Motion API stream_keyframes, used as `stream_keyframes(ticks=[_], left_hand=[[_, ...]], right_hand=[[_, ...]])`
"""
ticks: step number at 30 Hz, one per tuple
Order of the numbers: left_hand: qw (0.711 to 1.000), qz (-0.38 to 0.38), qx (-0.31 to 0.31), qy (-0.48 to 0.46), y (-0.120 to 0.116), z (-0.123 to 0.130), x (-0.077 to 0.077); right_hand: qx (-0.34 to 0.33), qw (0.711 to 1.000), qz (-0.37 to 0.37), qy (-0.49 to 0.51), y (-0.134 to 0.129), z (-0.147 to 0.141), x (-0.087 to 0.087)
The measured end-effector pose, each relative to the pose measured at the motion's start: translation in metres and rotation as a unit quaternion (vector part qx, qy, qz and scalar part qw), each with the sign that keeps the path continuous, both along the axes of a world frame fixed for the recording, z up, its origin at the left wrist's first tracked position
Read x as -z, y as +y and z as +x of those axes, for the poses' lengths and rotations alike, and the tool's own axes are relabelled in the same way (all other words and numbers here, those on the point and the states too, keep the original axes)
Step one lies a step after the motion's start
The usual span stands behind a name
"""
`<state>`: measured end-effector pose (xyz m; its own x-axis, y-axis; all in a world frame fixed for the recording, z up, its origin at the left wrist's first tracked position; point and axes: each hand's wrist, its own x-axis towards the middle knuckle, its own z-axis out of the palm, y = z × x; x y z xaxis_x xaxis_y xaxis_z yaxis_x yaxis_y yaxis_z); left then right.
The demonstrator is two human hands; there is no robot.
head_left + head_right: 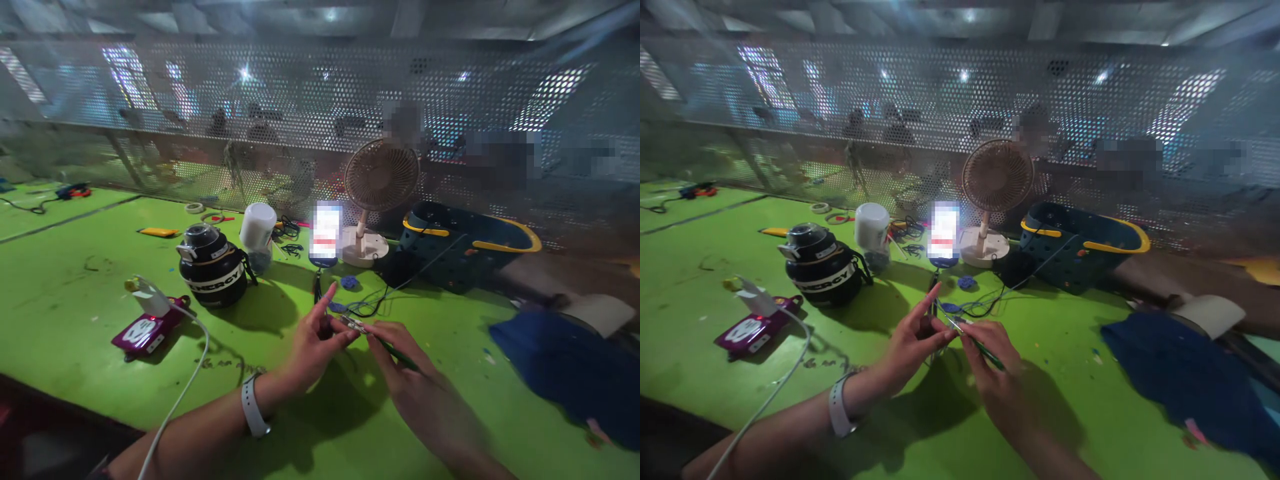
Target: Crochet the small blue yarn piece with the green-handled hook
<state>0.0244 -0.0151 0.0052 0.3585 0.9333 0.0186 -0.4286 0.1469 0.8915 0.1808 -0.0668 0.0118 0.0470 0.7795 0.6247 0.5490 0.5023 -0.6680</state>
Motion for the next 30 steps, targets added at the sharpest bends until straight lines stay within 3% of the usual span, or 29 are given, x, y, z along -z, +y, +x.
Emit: stream_keyframes(ticks=[2,5,9,20,30], left_hand=[[1.0,-0.01,0.008,-0.02,-0.001,0.001,0.001],[0.994,-0.05,0.066,-0.072,-0.002,0.001,0.003],[0.977,-0.098,0.144,-0.123,0.0,-0.001,0.005],[0.962,-0.138,0.198,-0.129,0.025,-0.02,-0.002],[0.959,-0.126,0.217,-0.13,0.038,-0.028,-0.001]], right_hand=[[0.013,0.996,0.071,-0.05,0.001,-0.002,0.007],[0.027,0.976,0.15,-0.153,0.002,0.001,0.014],[0.002,0.962,0.193,-0.191,0.003,0.01,0.014],[-0.108,0.982,0.138,-0.073,0.014,0.022,0.003],[-0.145,0.984,0.104,0.003,0.013,0.021,-0.008]])
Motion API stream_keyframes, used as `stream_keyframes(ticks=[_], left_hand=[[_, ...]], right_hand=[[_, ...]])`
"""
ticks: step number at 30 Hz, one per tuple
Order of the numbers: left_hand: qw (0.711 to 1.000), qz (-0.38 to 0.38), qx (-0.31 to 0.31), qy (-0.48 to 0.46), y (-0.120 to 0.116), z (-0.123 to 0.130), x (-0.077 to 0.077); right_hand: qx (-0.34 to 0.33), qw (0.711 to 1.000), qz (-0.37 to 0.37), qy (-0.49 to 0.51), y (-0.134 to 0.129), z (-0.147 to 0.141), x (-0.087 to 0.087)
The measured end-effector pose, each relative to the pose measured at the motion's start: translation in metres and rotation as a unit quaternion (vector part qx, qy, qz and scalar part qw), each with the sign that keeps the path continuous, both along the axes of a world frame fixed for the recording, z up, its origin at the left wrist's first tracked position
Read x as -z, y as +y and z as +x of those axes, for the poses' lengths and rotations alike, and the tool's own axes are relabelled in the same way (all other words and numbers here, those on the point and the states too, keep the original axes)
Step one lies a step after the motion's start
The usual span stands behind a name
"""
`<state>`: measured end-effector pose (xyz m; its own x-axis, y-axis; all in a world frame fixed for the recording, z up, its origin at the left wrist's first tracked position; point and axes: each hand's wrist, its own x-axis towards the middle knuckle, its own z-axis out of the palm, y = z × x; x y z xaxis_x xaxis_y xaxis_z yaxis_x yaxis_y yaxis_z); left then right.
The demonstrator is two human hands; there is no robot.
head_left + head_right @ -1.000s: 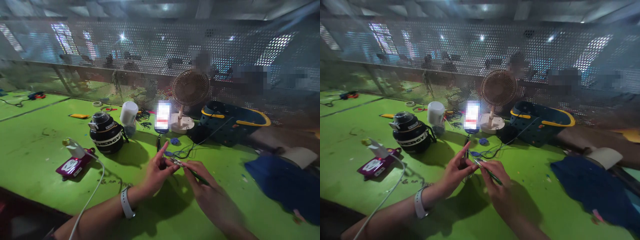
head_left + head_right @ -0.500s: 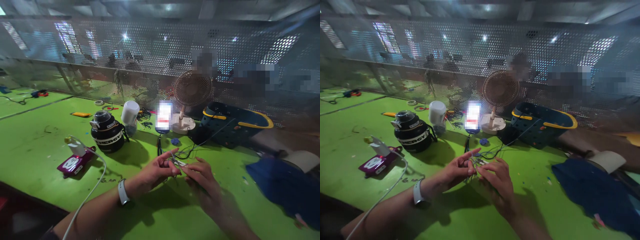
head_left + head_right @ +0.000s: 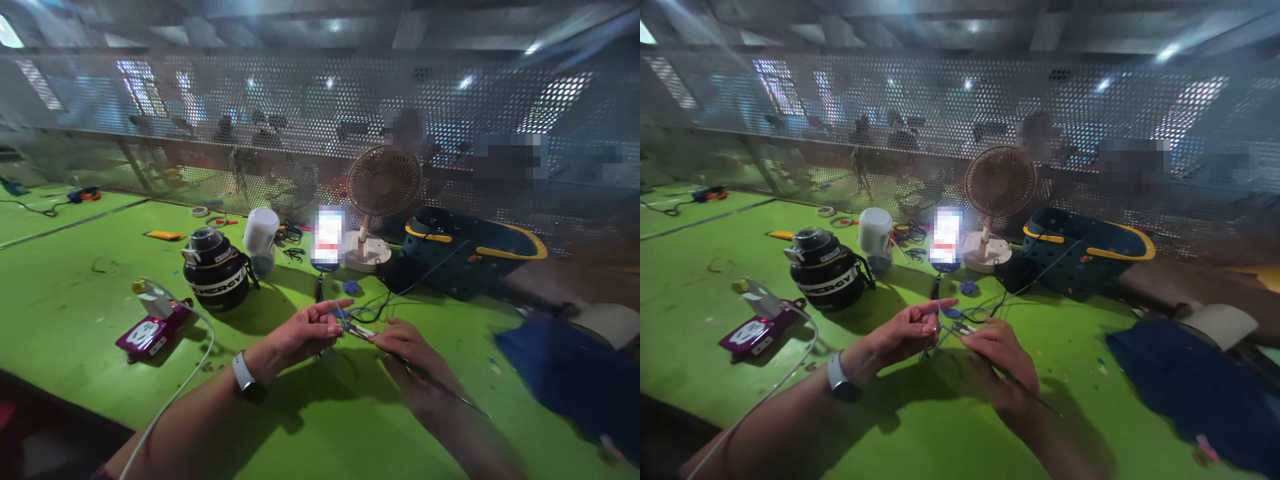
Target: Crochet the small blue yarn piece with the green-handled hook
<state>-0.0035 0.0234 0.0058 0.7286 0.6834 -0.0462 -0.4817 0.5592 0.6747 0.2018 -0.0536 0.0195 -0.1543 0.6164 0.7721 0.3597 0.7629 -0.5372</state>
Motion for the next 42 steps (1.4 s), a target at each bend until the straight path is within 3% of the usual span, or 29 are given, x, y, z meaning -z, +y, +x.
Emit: stream_keyframes(ticks=[7,12,14,19,22,23,26,31,38,42], left_hand=[[1.0,-0.008,0.01,-0.025,0.001,0.001,0.003],[1.0,-0.006,0.009,-0.019,0.001,0.001,0.001],[1.0,0.017,0.0,0.003,-0.002,0.001,-0.001],[0.986,0.129,-0.052,0.096,-0.014,0.009,-0.002],[0.974,0.177,-0.076,0.119,-0.021,0.014,0.0],[0.973,0.178,-0.085,0.122,-0.022,0.015,0.0],[0.976,0.157,-0.096,0.12,-0.024,0.017,0.0],[0.985,0.117,-0.078,0.103,-0.026,0.017,-0.005],[0.977,0.108,-0.14,0.122,-0.022,0.015,-0.005],[0.979,0.097,-0.144,0.108,-0.021,0.015,-0.003]], right_hand=[[0.025,0.993,-0.099,0.058,-0.004,0.0,0.003],[0.015,0.968,-0.204,0.143,-0.005,0.002,0.004],[0.001,0.941,-0.265,0.209,-0.003,0.002,0.007],[-0.052,0.841,-0.413,0.347,0.004,-0.007,0.021],[-0.005,0.868,-0.38,0.32,0.002,-0.014,0.022],[0.024,0.888,-0.357,0.288,0.0,-0.015,0.021],[0.048,0.913,-0.331,0.233,-0.006,-0.017,0.017],[0.055,0.92,-0.33,0.204,-0.008,-0.014,0.019],[0.073,0.94,-0.295,0.154,-0.007,-0.011,0.012],[0.065,0.943,-0.289,0.151,-0.009,-0.012,0.01]])
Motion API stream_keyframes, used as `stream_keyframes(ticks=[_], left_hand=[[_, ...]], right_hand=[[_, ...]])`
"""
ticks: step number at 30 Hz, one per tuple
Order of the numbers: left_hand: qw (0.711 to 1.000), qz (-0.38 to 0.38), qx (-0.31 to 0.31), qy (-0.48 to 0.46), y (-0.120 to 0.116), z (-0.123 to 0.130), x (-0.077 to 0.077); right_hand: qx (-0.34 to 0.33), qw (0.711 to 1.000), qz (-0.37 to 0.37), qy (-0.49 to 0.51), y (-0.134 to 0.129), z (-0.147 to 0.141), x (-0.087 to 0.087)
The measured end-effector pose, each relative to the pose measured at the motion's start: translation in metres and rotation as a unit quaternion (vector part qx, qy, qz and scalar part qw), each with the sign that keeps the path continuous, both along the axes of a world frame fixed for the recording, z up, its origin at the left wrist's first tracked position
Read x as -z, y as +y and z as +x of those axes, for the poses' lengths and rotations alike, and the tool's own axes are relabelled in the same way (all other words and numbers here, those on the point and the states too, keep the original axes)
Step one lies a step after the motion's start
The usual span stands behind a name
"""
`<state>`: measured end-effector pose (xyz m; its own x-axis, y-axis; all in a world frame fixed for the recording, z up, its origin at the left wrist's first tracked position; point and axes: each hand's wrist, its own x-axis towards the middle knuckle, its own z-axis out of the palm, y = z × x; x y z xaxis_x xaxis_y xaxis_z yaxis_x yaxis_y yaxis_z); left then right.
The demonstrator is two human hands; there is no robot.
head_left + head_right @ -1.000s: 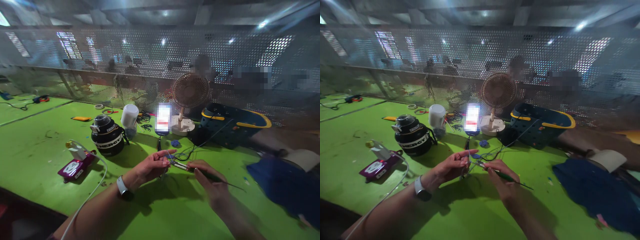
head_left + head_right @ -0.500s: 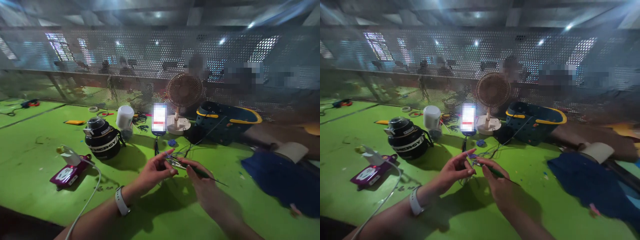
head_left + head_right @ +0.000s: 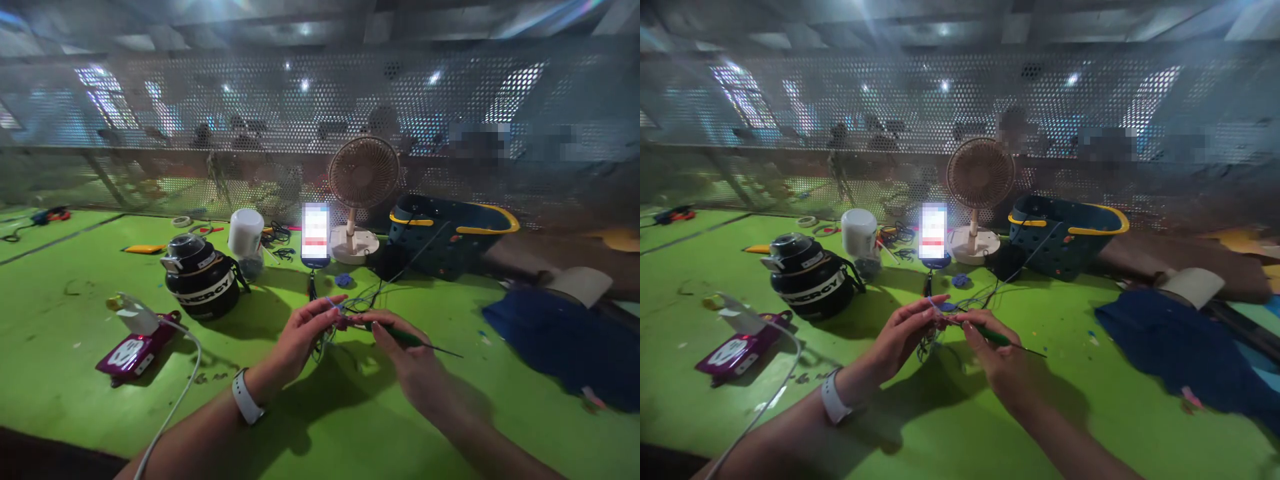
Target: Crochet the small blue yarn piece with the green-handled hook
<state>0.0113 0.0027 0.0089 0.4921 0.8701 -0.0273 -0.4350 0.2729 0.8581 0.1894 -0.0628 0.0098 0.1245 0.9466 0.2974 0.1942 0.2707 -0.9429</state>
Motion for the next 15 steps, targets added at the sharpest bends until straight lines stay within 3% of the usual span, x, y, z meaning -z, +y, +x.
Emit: stream_keyframes(ticks=[6,10,15], left_hand=[[0.999,0.03,-0.013,0.009,-0.0005,0.0022,0.003],[0.997,0.066,-0.028,0.021,0.0004,0.0022,0.0073],[0.997,0.073,-0.03,0.014,-0.0001,0.0039,0.0096]], right_hand=[[-0.009,0.998,-0.044,0.043,0.0,-0.002,0.0044],[0.0,0.993,-0.025,0.119,0.0035,-0.0049,0.0091],[0.014,0.994,0.0,0.111,0.0042,-0.0083,0.0076]])
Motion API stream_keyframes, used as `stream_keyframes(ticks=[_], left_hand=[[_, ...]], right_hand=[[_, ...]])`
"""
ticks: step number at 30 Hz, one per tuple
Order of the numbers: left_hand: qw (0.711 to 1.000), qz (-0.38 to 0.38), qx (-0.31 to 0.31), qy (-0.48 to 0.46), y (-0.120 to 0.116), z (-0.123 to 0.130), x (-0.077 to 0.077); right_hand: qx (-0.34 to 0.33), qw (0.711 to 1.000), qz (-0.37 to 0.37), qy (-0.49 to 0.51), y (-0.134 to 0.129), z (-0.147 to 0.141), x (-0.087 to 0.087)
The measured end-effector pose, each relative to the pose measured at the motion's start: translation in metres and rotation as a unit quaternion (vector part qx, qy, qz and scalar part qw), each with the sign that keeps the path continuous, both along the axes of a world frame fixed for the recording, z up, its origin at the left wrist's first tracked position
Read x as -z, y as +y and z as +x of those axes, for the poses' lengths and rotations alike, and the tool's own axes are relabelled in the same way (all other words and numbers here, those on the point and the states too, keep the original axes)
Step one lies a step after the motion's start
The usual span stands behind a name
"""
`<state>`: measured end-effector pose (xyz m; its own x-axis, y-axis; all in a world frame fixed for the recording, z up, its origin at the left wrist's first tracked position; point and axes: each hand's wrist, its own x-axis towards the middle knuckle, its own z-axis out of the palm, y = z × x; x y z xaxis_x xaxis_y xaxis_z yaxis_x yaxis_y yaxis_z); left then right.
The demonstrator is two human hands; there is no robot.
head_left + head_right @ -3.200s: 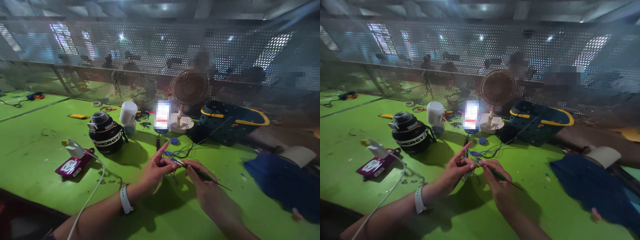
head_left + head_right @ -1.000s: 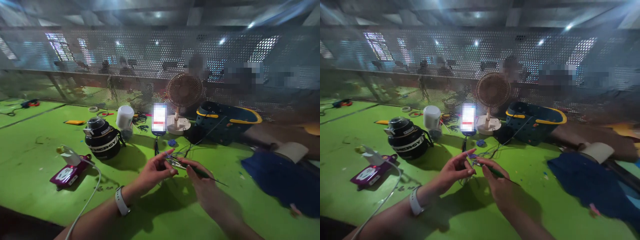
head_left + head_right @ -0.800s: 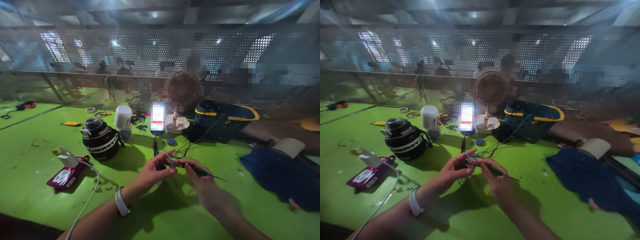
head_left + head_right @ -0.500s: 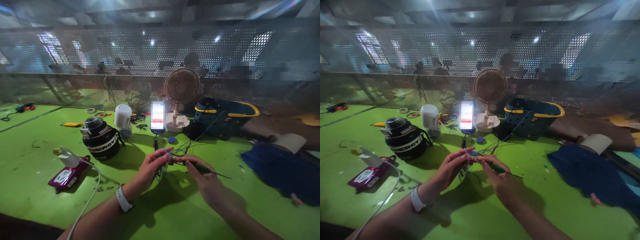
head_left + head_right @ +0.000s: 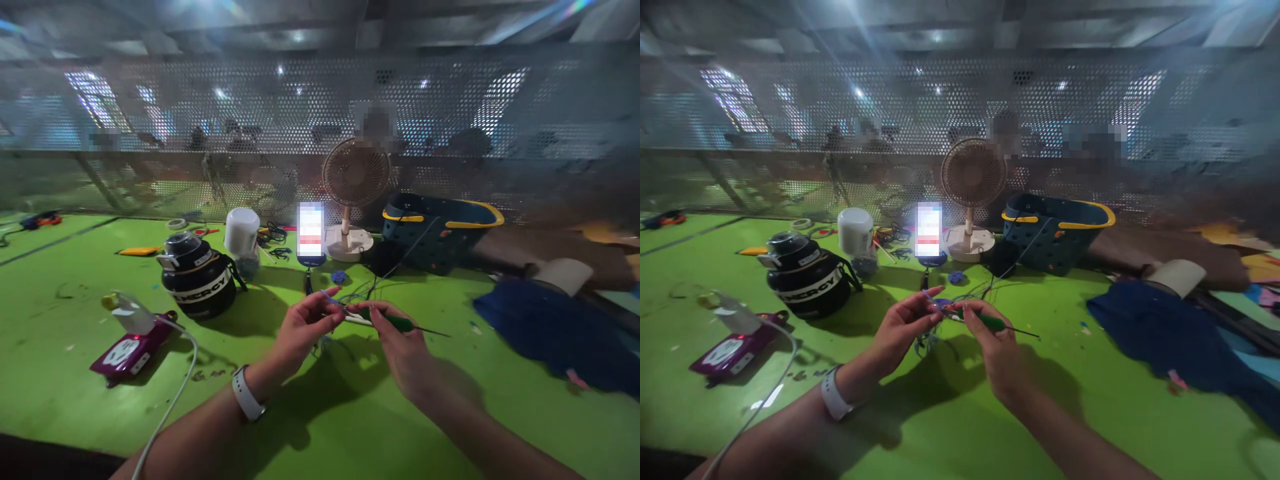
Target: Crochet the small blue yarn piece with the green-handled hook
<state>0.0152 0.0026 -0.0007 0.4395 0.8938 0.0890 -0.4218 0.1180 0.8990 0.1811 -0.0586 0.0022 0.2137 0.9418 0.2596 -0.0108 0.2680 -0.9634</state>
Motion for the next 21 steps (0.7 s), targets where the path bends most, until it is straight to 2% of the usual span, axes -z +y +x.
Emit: stream_keyframes(ticks=[6,9,13,21], left_hand=[[0.999,-0.024,0.015,-0.025,-0.005,0.003,-0.004],[0.998,-0.04,0.033,-0.041,-0.008,0.005,-0.006],[0.996,-0.055,0.052,-0.047,-0.011,0.006,-0.011],[0.997,-0.06,0.056,0.004,-0.017,0.002,-0.021]], right_hand=[[-0.005,0.999,0.012,0.033,-0.001,0.0,-0.004],[-0.028,0.999,0.011,0.038,-0.003,0.0,-0.008],[-0.053,0.998,0.025,0.012,-0.006,0.003,-0.013],[-0.035,0.998,0.025,-0.036,-0.009,0.014,-0.01]])
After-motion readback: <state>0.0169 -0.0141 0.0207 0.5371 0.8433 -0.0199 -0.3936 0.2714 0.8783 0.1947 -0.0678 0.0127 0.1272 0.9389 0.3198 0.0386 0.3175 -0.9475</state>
